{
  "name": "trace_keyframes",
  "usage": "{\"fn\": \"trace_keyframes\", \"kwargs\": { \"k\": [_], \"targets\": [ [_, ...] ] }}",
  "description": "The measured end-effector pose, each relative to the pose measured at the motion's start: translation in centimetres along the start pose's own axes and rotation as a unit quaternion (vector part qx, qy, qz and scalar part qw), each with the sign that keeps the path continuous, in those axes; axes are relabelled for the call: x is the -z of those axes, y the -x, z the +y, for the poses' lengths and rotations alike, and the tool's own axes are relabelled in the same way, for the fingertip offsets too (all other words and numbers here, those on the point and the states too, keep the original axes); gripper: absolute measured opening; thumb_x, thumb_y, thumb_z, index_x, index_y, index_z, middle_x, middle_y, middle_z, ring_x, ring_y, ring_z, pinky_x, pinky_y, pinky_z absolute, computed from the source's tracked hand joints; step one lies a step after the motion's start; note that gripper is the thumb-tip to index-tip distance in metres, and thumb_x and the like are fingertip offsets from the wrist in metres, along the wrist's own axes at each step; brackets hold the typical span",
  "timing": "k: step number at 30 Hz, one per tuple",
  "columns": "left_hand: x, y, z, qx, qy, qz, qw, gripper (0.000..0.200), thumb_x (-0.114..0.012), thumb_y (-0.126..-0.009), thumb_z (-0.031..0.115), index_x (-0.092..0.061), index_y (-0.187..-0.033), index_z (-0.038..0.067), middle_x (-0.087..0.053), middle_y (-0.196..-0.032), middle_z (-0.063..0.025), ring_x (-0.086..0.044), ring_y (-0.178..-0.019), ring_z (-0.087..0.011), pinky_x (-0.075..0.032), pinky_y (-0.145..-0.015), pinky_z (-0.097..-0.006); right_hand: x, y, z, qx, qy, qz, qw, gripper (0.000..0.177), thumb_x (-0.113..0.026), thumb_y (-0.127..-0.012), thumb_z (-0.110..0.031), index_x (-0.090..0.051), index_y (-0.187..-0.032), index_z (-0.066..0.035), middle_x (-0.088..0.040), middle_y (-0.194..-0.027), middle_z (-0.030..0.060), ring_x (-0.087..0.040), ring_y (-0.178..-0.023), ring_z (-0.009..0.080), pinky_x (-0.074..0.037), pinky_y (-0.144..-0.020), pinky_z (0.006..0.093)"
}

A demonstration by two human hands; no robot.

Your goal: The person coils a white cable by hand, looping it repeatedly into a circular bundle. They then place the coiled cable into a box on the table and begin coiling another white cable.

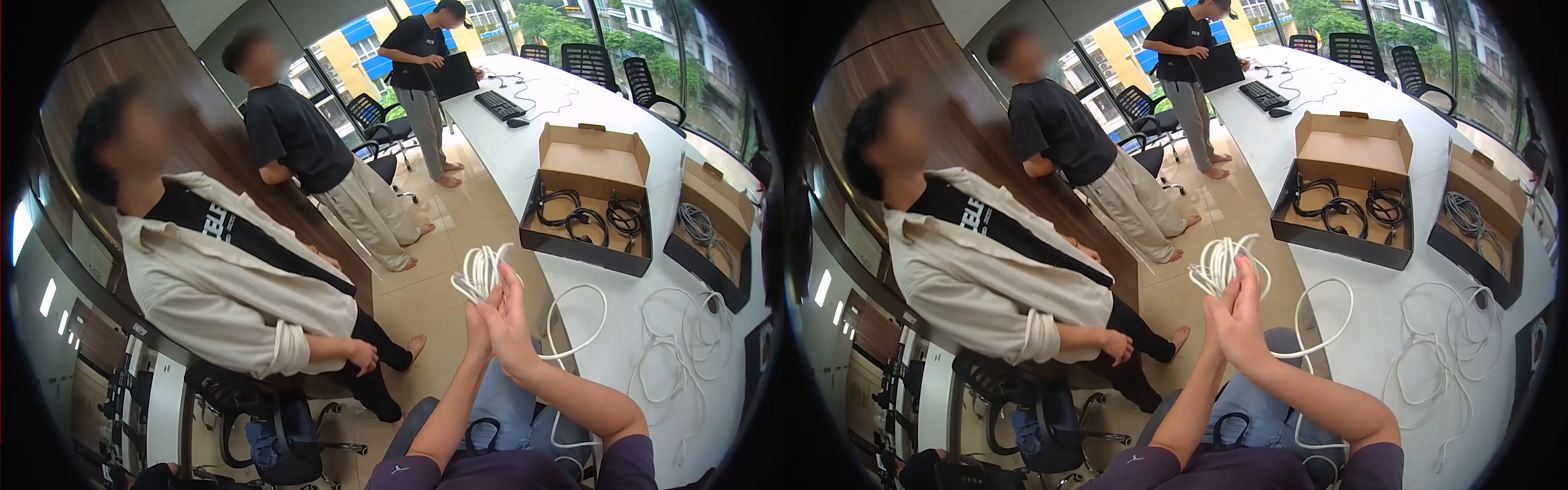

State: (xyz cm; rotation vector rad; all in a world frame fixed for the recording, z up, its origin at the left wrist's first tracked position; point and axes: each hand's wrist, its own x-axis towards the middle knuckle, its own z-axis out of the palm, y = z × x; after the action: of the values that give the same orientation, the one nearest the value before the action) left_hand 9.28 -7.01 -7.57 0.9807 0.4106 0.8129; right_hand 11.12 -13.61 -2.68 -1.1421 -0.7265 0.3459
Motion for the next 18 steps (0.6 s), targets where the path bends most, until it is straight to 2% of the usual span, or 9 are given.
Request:
{"fn": "trace_keyframes", "kwargs": {
  "k": [2, 4, 5, 6, 8, 11, 14, 16, 18],
  "targets": [
    [-0.9, 0.3, 1.8, -0.053, -0.045, 0.06, 0.996, 0.024, -0.058, -0.095, 0.016, -0.06, -0.109, -0.003, -0.064, -0.099, -0.005, -0.061, -0.084, -0.0096, -0.049, -0.069, -0.0235, 0.2, 0.4, -1.7, 0.001, 0.008, 0.01, 1.0, 0.066, -0.058, -0.083, -0.008, -0.025, -0.14, 0.002, -0.028, -0.14, 0.0201, -0.027, -0.133, 0.0303, -0.022, -0.111, 0.0385],
    [-1.0, -0.2, 3.4, -0.126, -0.03, 0.087, 0.988, 0.018, -0.056, -0.096, 0.021, -0.058, -0.094, 0.003, -0.054, -0.079, 0.0008, -0.047, -0.065, -0.005, -0.037, -0.054, -0.0225, 1.2, 1.3, -3.2, -0.011, 0.082, 0.011, 0.997, 0.066, -0.058, -0.083, -0.008, -0.025, -0.139, 0.002, -0.027, -0.141, 0.0192, -0.025, -0.134, 0.0305, -0.022, -0.111, 0.0387],
    [-0.9, -0.4, 4.3, -0.143, 0.006, 0.077, 0.987, 0.018, -0.054, -0.097, 0.022, -0.055, -0.09, 0.006, -0.047, -0.069, 0.0036, -0.039, -0.057, -0.0045, -0.031, -0.051, -0.0224, 1.9, 1.8, -4.1, 0.019, 0.195, -0.004, 0.981, 0.062, -0.058, -0.085, -0.012, -0.029, -0.138, 0.003, -0.036, -0.135, 0.0199, -0.034, -0.13, 0.0307, -0.027, -0.109, 0.038],
    [-0.9, -0.9, 5.1, -0.159, 0.044, 0.064, 0.984, 0.018, -0.053, -0.098, 0.023, -0.052, -0.087, 0.009, -0.039, -0.06, 0.0065, -0.031, -0.05, -0.0039, -0.026, -0.047, -0.0224, 2.9, 2.0, -4.4, 0.008, 0.207, -0.071, 0.976, 0.056, -0.057, -0.087, -0.014, -0.033, -0.135, 0.004, -0.043, -0.126, 0.0196, -0.041, -0.122, 0.03, -0.032, -0.105, 0.0373],
    [-0.5, -1.8, 6.3, -0.169, 0.12, -0.002, 0.978, 0.023, -0.049, -0.1, 0.027, -0.047, -0.083, 0.011, -0.035, -0.06, 0.0052, -0.029, -0.052, -0.0065, -0.026, -0.05, -0.0238, 4.3, 2.4, -4.7, -0.023, 0.225, -0.204, 0.953, 0.044, -0.054, -0.091, -0.017, -0.043, -0.128, 0.005, -0.057, -0.109, 0.019, -0.056, -0.107, 0.0286, -0.042, -0.096, 0.0359],
    [-0.9, -2.3, 7.7, -0.14, 0.204, -0.072, 0.966, 0.027, -0.045, -0.101, 0.033, -0.042, -0.082, 0.013, -0.033, -0.062, 0.0032, -0.031, -0.058, -0.0098, -0.029, -0.057, -0.026, 4.6, 3.0, -5.2, -0.276, 0.128, -0.313, 0.899, 0.03, -0.047, -0.097, -0.021, -0.057, -0.111, 0.003, -0.063, -0.074, 0.0123, -0.064, -0.073, 0.0233, -0.051, -0.073, 0.0353],
    [-1.2, -2.4, 8.1, -0.065, 0.276, -0.104, 0.953, 0.03, -0.04, -0.102, 0.037, -0.041, -0.083, 0.014, -0.034, -0.065, 0.0021, -0.036, -0.066, -0.0111, -0.033, -0.064, -0.0273, 5.4, 2.2, -5.3, -0.198, 0.263, -0.314, 0.891, 0.029, -0.042, -0.099, -0.022, -0.062, -0.098, -0.001, -0.058, -0.059, 0.0079, -0.061, -0.058, 0.0187, -0.049, -0.06, 0.0358],
    [-2.1, -2.3, 8.6, -0.019, 0.301, -0.057, 0.952, 0.03, -0.039, -0.102, 0.037, -0.042, -0.084, 0.013, -0.034, -0.064, 0.0028, -0.036, -0.064, -0.0097, -0.033, -0.063, -0.0265, 6.1, 1.4, -5.4, -0.14, 0.316, -0.293, 0.891, 0.03, -0.042, -0.098, -0.025, -0.06, -0.088, -0.002, -0.058, -0.062, 0.0155, -0.06, -0.061, 0.0318, -0.046, -0.061, 0.043],
    [-1.3, -2.5, 8.4, 0.038, 0.362, -0.113, 0.925, 0.028, -0.038, -0.102, 0.035, -0.043, -0.086, 0.013, -0.033, -0.063, 0.0037, -0.035, -0.059, -0.0076, -0.033, -0.061, -0.0253, 7.1, 1.3, -4.6, -0.079, 0.368, -0.273, 0.885, 0.032, -0.043, -0.098, -0.025, -0.058, -0.084, -0.002, -0.057, -0.064, 0.0198, -0.058, -0.064, 0.0396, -0.046, -0.062, 0.0462]
  ]
}}
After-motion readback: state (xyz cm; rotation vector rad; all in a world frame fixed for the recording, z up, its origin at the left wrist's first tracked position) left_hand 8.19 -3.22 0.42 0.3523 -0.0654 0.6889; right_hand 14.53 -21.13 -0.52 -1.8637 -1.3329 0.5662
